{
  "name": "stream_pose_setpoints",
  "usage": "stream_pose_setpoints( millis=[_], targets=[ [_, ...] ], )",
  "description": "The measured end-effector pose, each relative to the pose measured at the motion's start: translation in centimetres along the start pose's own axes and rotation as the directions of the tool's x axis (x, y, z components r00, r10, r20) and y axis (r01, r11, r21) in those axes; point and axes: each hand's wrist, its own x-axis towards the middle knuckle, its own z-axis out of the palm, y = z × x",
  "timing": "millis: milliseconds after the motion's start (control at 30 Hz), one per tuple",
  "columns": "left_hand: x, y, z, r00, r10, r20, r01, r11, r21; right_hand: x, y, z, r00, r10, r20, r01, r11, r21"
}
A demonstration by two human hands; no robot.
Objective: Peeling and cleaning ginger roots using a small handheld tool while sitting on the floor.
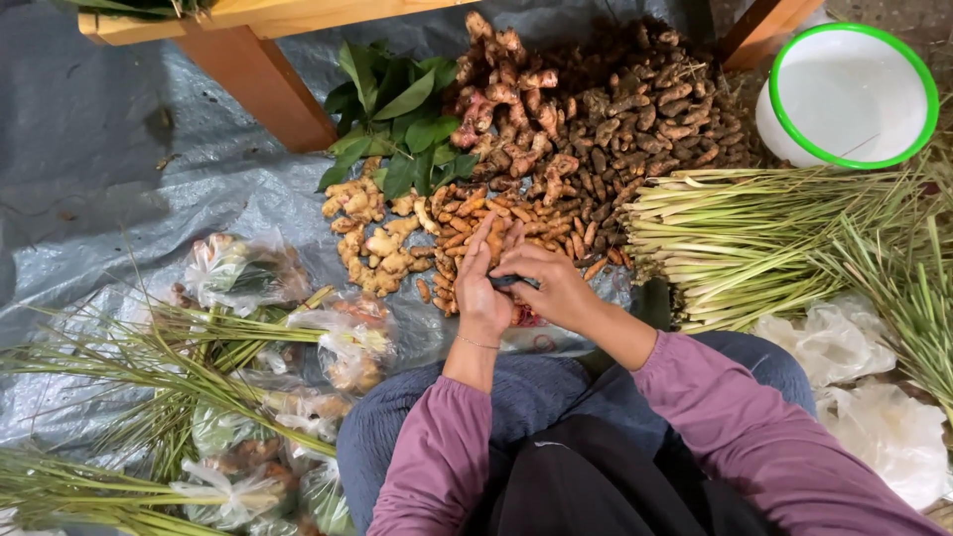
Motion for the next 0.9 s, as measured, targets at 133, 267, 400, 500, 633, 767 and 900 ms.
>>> stream_pose_setpoints(
  millis=[133,267,400,500,633,767,900],
  targets=[
    [2.5,-3.0,-5.0,0.997,-0.071,0.036,0.072,0.997,-0.024,0.6,4.2,-0.1,0.996,-0.059,-0.069,0.055,0.997,-0.059],
    [0.9,-2.0,-1.6,0.995,-0.07,0.071,0.068,0.997,0.028,1.5,3.8,-2.2,0.982,-0.075,-0.174,0.049,0.988,-0.146],
    [1.2,-2.8,-2.6,0.995,-0.031,0.093,0.027,0.999,0.038,1.7,2.0,-2.7,0.977,-0.064,-0.202,0.032,0.986,-0.162],
    [1.2,-2.2,-2.8,0.994,-0.058,0.089,0.056,0.998,0.028,1.1,1.7,-1.7,0.99,-0.033,-0.14,0.015,0.992,-0.123],
    [1.0,-1.1,-2.2,0.996,-0.045,0.076,0.043,0.999,0.02,0.5,0.7,-0.6,1.0,-0.028,-0.003,0.028,0.999,-0.033],
    [0.9,-0.3,-1.3,0.995,-0.055,0.08,0.052,0.998,0.043,0.0,-0.3,-0.7,0.988,-0.039,0.152,0.039,0.999,0.004],
    [0.7,-0.9,-1.4,0.994,-0.069,0.082,0.068,0.998,0.015,0.6,2.1,-1.1,0.995,-0.067,0.068,0.07,0.997,-0.04]
  ],
)
